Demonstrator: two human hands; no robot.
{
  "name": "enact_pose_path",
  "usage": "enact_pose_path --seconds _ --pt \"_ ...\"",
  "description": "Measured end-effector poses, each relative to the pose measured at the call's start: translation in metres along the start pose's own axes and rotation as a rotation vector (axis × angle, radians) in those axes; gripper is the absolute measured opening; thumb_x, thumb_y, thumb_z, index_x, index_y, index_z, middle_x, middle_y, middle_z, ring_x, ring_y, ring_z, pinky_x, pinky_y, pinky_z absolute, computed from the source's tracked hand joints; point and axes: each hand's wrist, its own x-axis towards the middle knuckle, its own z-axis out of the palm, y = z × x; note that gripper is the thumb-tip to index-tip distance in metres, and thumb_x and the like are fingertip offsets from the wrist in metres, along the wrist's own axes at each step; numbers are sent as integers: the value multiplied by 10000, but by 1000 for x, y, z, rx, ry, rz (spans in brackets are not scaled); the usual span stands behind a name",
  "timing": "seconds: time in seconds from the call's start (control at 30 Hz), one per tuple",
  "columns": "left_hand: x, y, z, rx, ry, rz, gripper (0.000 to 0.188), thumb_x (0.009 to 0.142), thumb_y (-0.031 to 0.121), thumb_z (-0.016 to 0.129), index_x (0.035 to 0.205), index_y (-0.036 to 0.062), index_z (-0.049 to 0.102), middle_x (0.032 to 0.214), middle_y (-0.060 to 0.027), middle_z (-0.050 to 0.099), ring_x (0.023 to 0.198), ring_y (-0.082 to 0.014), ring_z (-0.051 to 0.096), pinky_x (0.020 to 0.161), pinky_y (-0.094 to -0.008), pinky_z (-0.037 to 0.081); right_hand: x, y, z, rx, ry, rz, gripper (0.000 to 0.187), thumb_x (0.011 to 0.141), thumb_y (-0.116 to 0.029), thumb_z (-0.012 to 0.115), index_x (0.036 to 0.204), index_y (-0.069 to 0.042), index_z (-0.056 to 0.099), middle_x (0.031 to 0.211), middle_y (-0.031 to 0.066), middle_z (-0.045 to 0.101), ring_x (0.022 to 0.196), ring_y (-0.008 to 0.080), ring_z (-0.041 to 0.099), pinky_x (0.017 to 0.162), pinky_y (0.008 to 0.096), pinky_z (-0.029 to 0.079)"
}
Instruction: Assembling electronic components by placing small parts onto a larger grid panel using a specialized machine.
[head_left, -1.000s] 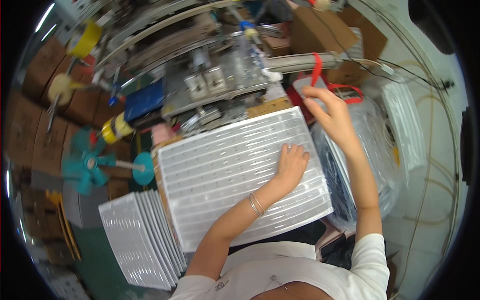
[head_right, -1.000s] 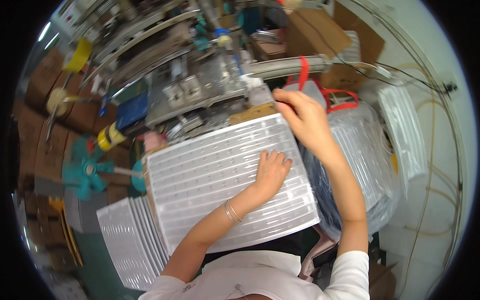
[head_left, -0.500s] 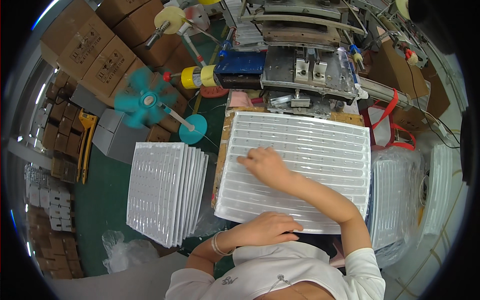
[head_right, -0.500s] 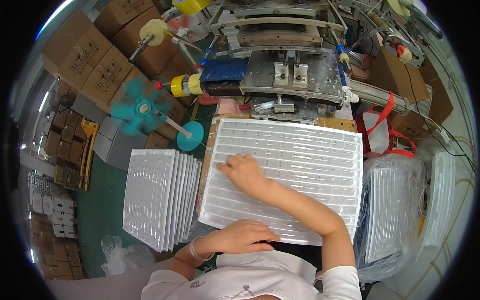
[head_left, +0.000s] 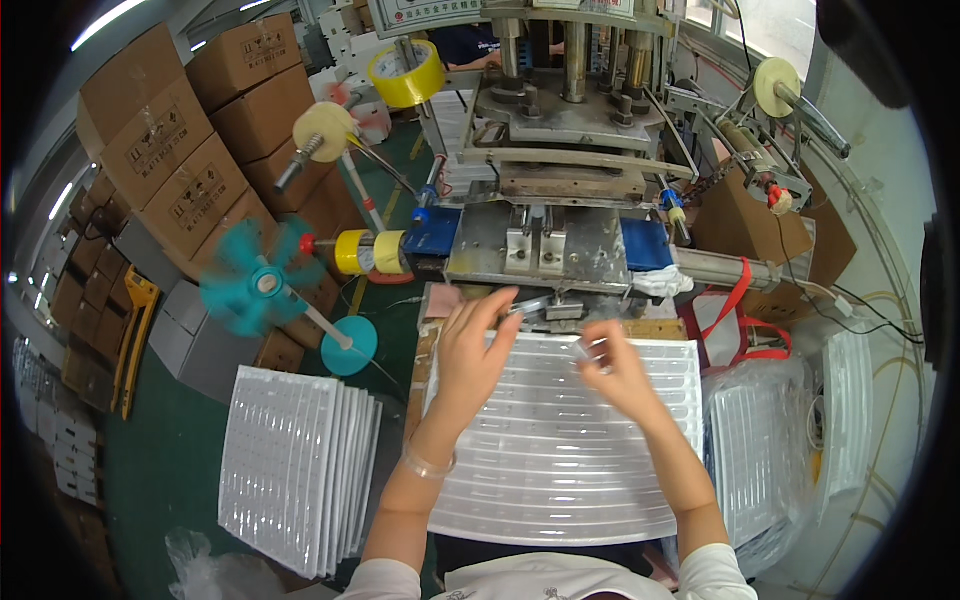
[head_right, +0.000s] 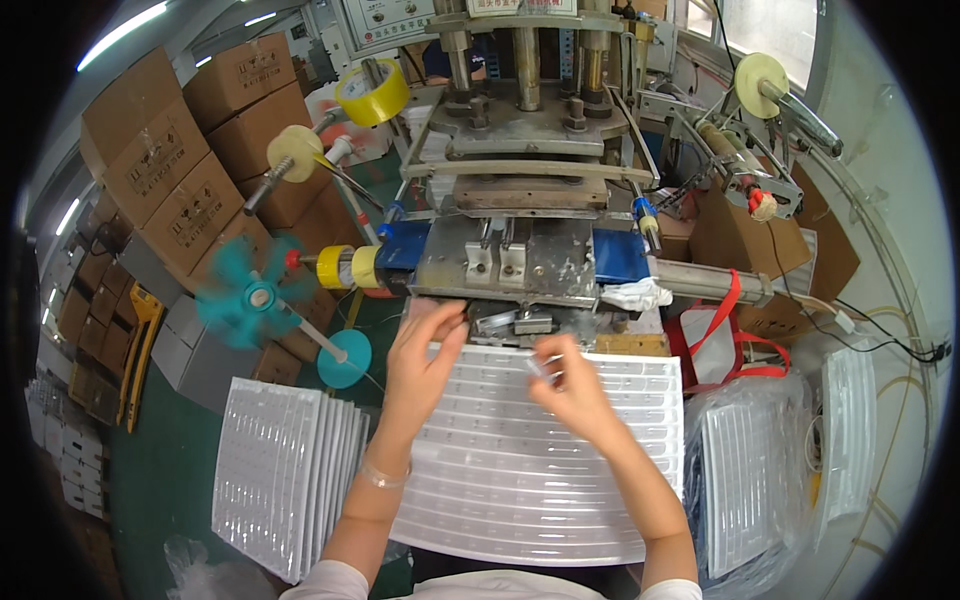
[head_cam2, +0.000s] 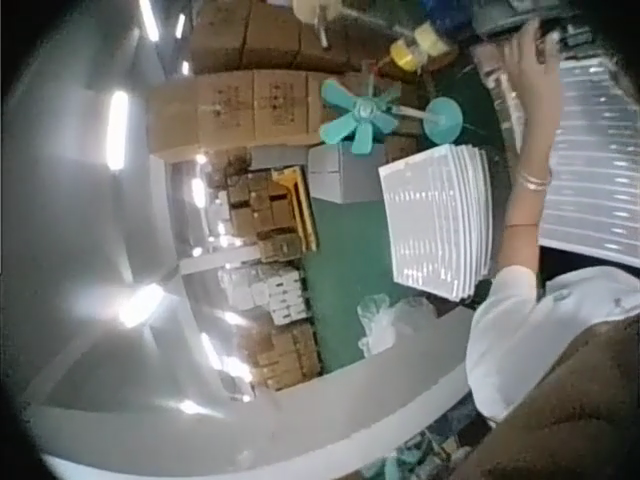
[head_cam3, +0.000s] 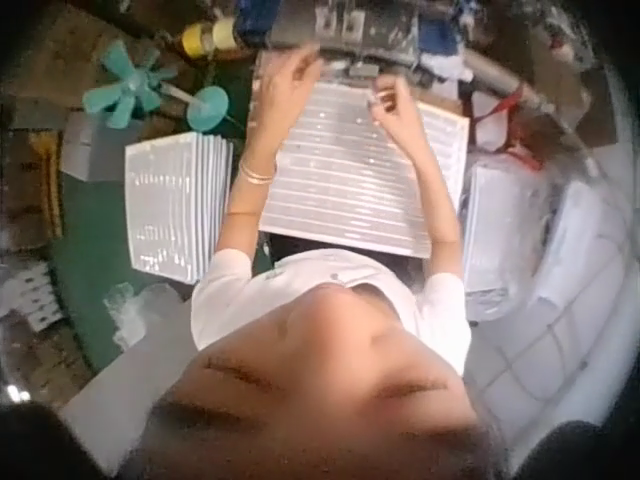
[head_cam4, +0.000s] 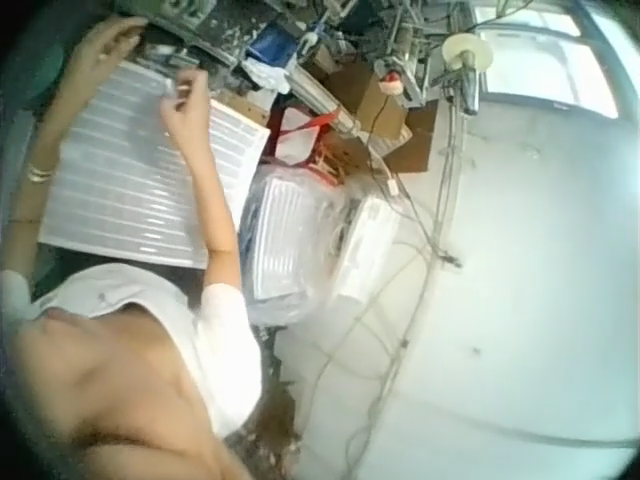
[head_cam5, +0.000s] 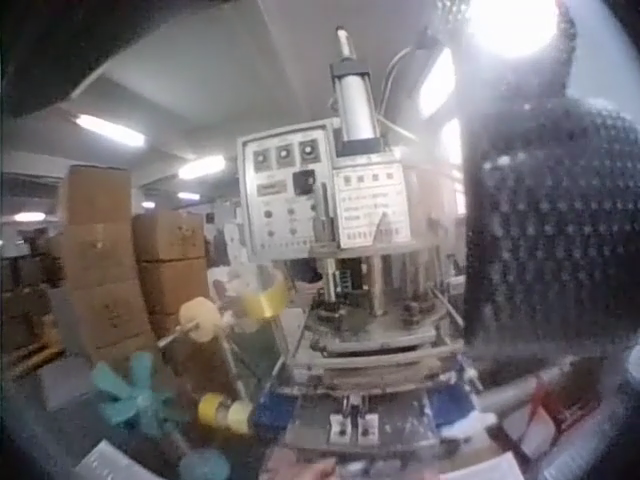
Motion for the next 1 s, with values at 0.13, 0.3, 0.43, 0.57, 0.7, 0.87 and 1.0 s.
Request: enact_pose_path --seconds 0.13,0.3,0.43,0.57,0.7,0.87,1.0 --pt "66 -11 70 422 254 312 315 818 305 659 1070 117 652 1009 -80 615 988 -237 513 875 -397 326 16 -3 -61 -126 269 79 180 803 -60 630 963 -21 557 974 42 580 680 50 500 578 204 434" --pt "111 -15 102 650 141 400 323 813 340 651 1059 131 658 891 -64 627 887 -230 527 845 -401 323 55 -7 -73 -284 433 -158 285 844 -62 595 1129 -46 596 1140 97 599 865 175 624 693 275 536" --pt "71 -8 67 402 129 346 296 799 214 679 1078 122 651 770 -25 613 790 -191 546 821 -366 336 92 -18 -54 -396 420 -322 282 830 -73 635 1111 -62 613 1092 80 621 874 188 638 682 277 514" --pt "-4 -6 -4 89 -51 -15 307 830 112 651 1131 67 609 771 -40 625 747 -153 568 710 -299 424 133 -14 -38 -975 418 -405 239 797 -143 666 1027 -86 634 949 78 657 821 256 637 675 352 507" --pt "-61 -23 -53 -435 -15 -576 237 869 132 621 1086 39 612 745 -48 623 667 -164 555 677 -256 443 146 -4 -34 -1037 468 -328 194 794 -222 658 956 -115 663 876 62 672 804 243 634 671 382 466" --pt "-118 -43 -92 -886 363 -787 268 942 278 494 983 32 591 876 -136 657 735 -189 619 659 -275 492 111 -15 -31 -711 537 -471 408 837 -149 642 1208 -21 528 1135 158 588 1006 319 571 848 385 457" --pt "-149 -57 -122 -1403 380 -813 266 925 287 474 966 50 587 915 -162 664 779 -226 641 674 -327 526 46 -22 35 -362 100 -328 274 799 -96 657 1067 -50 625 974 103 627 839 257 617 740 326 495"
